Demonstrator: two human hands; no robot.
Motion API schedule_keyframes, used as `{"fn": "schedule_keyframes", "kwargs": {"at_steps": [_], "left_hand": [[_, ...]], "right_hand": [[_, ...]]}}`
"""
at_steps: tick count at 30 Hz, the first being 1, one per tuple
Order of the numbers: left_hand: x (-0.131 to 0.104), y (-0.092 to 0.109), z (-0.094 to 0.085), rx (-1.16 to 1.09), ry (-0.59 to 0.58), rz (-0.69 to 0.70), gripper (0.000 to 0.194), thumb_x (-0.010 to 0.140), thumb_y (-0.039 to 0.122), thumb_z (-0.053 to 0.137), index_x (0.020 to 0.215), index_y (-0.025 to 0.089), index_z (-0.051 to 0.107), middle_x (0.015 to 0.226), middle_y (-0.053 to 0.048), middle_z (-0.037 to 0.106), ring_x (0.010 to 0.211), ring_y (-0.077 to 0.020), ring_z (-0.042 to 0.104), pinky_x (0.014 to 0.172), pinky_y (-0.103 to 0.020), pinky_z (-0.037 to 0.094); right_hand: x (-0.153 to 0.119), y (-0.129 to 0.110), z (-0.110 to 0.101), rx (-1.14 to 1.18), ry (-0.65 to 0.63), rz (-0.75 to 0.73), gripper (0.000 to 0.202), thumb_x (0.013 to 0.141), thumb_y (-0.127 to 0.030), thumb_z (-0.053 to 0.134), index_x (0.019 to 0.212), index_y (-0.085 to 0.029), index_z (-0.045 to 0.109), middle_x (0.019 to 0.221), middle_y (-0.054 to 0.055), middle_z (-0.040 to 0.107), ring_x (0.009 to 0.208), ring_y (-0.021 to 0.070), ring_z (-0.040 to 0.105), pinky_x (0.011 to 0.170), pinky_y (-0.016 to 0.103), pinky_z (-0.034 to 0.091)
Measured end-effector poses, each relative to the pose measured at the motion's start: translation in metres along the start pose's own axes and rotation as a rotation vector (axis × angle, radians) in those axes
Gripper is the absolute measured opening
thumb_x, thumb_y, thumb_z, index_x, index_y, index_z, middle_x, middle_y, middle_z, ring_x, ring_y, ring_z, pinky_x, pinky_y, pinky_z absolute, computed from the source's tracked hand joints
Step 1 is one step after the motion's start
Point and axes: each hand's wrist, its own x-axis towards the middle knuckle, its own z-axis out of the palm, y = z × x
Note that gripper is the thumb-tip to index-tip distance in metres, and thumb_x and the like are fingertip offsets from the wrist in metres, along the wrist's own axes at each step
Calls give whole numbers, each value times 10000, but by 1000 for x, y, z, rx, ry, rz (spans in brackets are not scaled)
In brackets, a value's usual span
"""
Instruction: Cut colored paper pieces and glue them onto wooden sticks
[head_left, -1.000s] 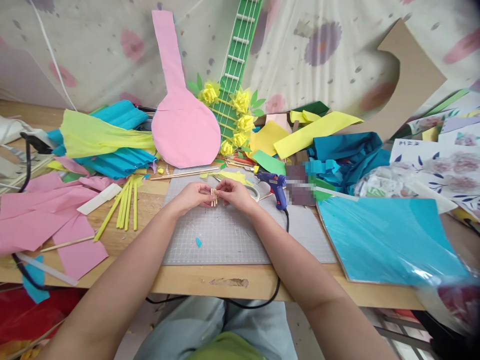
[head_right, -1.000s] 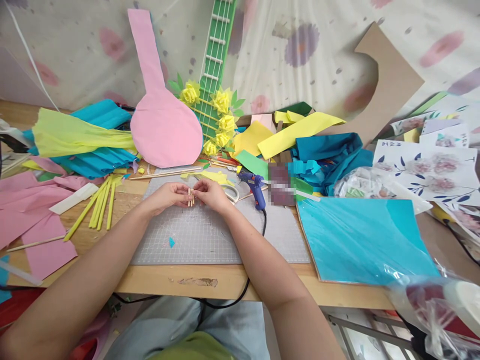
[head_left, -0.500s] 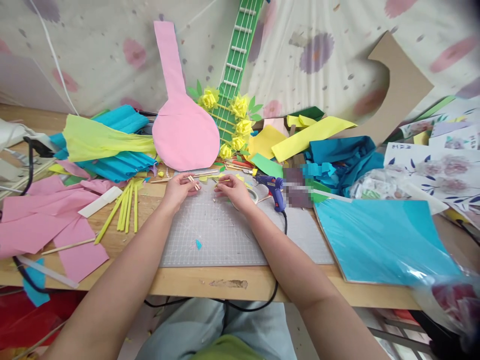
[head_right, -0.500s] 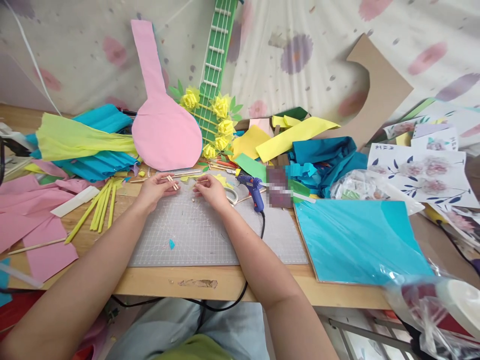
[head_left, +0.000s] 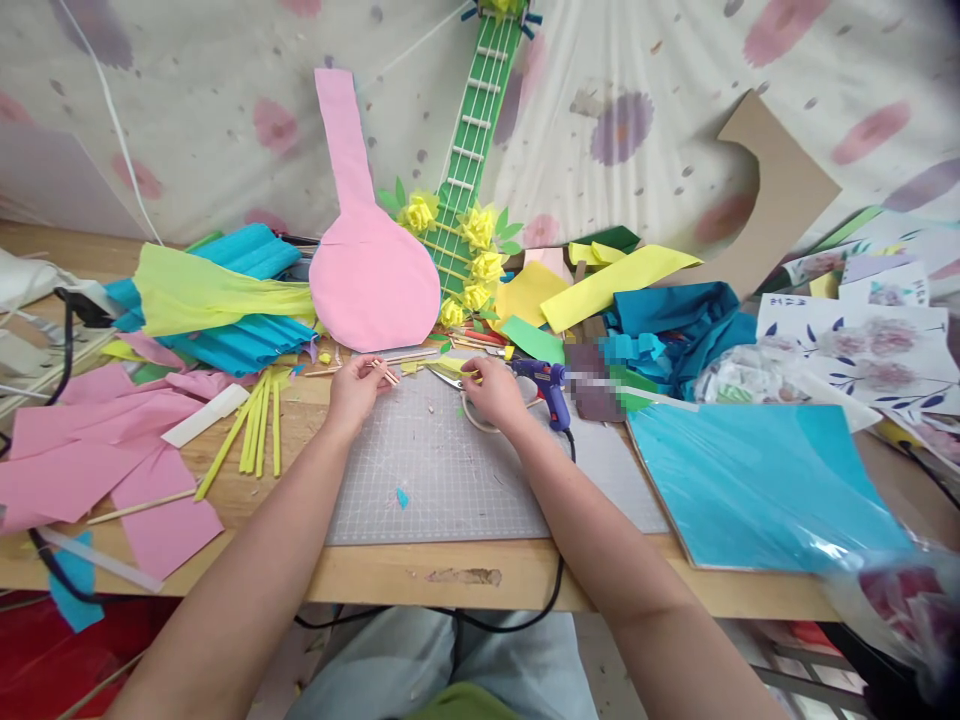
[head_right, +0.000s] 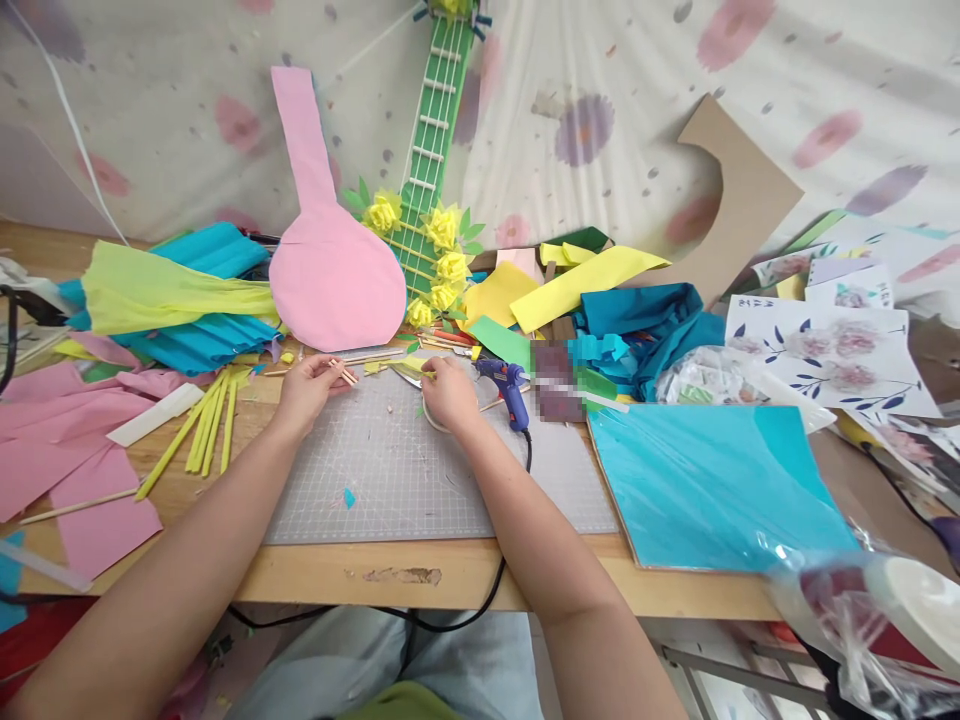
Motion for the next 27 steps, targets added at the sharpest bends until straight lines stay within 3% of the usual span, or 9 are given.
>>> {"fn": "schedule_keyframes", "kwargs": {"at_steps": [8,16,19,27], "left_hand": [[5,-5,-4,14,5,25,101,643,198,588,723,137,585,671,-20,617,621,-128,594,689,-312,503],[2,-2,-3,49,41,-2,145,580,209,648,703,147,601,604,11,578,607,-129,584,643,-291,502],[0,-3,-4,186,13,-20,182,558,252,670,707,152,638,673,-11,625,629,-139,574,602,-269,474],[-3,-8,-7,852,-48,144,232,657,374,591,810,221,676,701,-16,632,638,-164,552,559,-260,368]], "right_hand": [[-9,-8,4,-268,-92,-142,268,779,-148,423,994,-184,578,1009,82,587,980,194,505,809,285,384],[-25,1,-12,-441,-111,-99,251,794,-239,461,1017,-166,549,997,113,582,960,239,509,787,324,383],[-32,4,-14,-472,-113,-75,267,784,-249,486,1033,-161,521,995,118,578,949,243,513,778,328,380],[-34,12,-2,-441,-21,-93,318,809,-355,470,1029,-130,517,986,130,577,958,257,498,802,338,376]]}}
